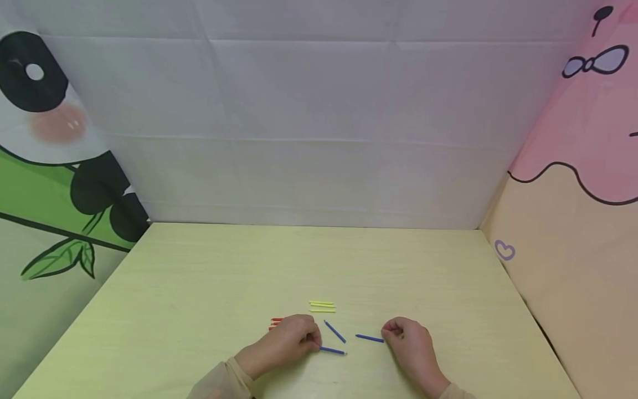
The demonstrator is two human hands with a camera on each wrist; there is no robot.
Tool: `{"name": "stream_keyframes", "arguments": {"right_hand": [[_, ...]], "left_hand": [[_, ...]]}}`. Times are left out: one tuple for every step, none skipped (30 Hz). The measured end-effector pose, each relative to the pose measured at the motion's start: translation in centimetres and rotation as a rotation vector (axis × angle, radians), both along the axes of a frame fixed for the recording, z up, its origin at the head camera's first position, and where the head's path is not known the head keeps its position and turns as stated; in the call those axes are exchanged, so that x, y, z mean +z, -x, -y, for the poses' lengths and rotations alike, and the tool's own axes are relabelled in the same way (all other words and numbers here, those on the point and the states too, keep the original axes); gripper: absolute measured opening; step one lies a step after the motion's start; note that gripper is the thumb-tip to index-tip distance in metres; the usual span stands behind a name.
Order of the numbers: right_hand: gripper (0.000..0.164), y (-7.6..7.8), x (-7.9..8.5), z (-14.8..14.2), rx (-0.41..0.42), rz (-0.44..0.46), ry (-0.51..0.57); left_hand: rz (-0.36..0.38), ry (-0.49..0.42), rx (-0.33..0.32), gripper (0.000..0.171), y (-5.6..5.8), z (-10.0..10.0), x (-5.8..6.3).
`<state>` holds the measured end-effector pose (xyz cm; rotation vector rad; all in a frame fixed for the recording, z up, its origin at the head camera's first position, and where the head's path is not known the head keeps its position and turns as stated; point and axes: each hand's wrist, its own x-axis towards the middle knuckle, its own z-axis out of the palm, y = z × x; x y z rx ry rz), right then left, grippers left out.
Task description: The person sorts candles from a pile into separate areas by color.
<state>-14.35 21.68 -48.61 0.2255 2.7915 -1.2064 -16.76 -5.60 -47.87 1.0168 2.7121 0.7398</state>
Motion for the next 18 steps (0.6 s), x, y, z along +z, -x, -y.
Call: {"name": "stream_keyframes", "arguments": {"right_hand": [[0.005,-0.02,0.04,0.03,0.001,-0.001,0.002],[0.005,-0.04,0.07,0.05,0.002,-0.003,0.001],[0.005,-0.08,0.13,0.08,0.001,-0.001,0.001],[0.005,-0.11,0.18,0.12,0.003,-0.001,0.001],[0.005,-0.16,0.24,0.15,0.006,-0.004,-0.005],[0.005,-0.21,0.31,0.19,0.006,-0.004,-0.011],[0.005,-0.27,0.38,0.24,0.007,-0.005,-0.011],[0.006,-0.33,0.45,0.28,0.007,-0.004,-0.011],[0.006,-0.41,0.53,0.33,0.008,-0.004,-0.010],[0.007,-0.48,0.57,0.38,0.008,-0.003,-0.008],[0.007,-0.55,0.60,0.44,0.005,0.000,-0.009],[0.007,-0.62,0.64,0.50,0.003,0.005,-0.005],[0.007,-0.68,0.67,0.55,0.003,0.009,-0.002],[0.007,-0.75,0.69,0.61,0.003,0.010,-0.001],[0.007,-0.80,0.70,0.67,0.003,0.012,-0.002],[0.006,-0.85,0.72,0.74,0.003,0.014,-0.002],[0.006,-0.92,0.76,0.81,0.003,0.014,-0.004],[0.006,-0.97,0.78,0.87,0.006,0.010,-0.005]], "left_hand": [[-0.002,0.000,0.004,0.015,0.02,-0.05,0.03],[-0.001,-0.002,0.008,0.015,0.04,-0.09,0.06],[0.002,-0.005,0.013,0.015,0.06,-0.14,0.09],[0.010,-0.005,0.019,0.015,0.06,-0.18,0.13],[0.018,-0.008,0.024,0.014,0.06,-0.22,0.18],[0.025,-0.011,0.027,0.014,0.05,-0.26,0.24],[0.032,-0.013,0.029,0.014,0.03,-0.31,0.30],[0.039,-0.015,0.033,0.014,0.01,-0.35,0.36],[0.039,-0.018,0.035,0.014,0.01,-0.40,0.38],[0.036,-0.020,0.035,0.014,0.02,-0.45,0.40],[0.035,-0.022,0.038,0.014,0.02,-0.49,0.41],[0.032,-0.022,0.041,0.014,0.02,-0.55,0.42],[0.029,-0.022,0.046,0.013,0.05,-0.61,0.41],[0.025,-0.023,0.050,0.013,0.08,-0.67,0.41],[0.020,-0.021,0.053,0.013,0.10,-0.73,0.39],[0.021,-0.020,0.058,0.012,0.11,-0.80,0.42],[0.023,-0.019,0.064,0.012,0.11,-0.86,0.44],[0.024,-0.017,0.069,0.012,0.11,-0.92,0.46]]}}
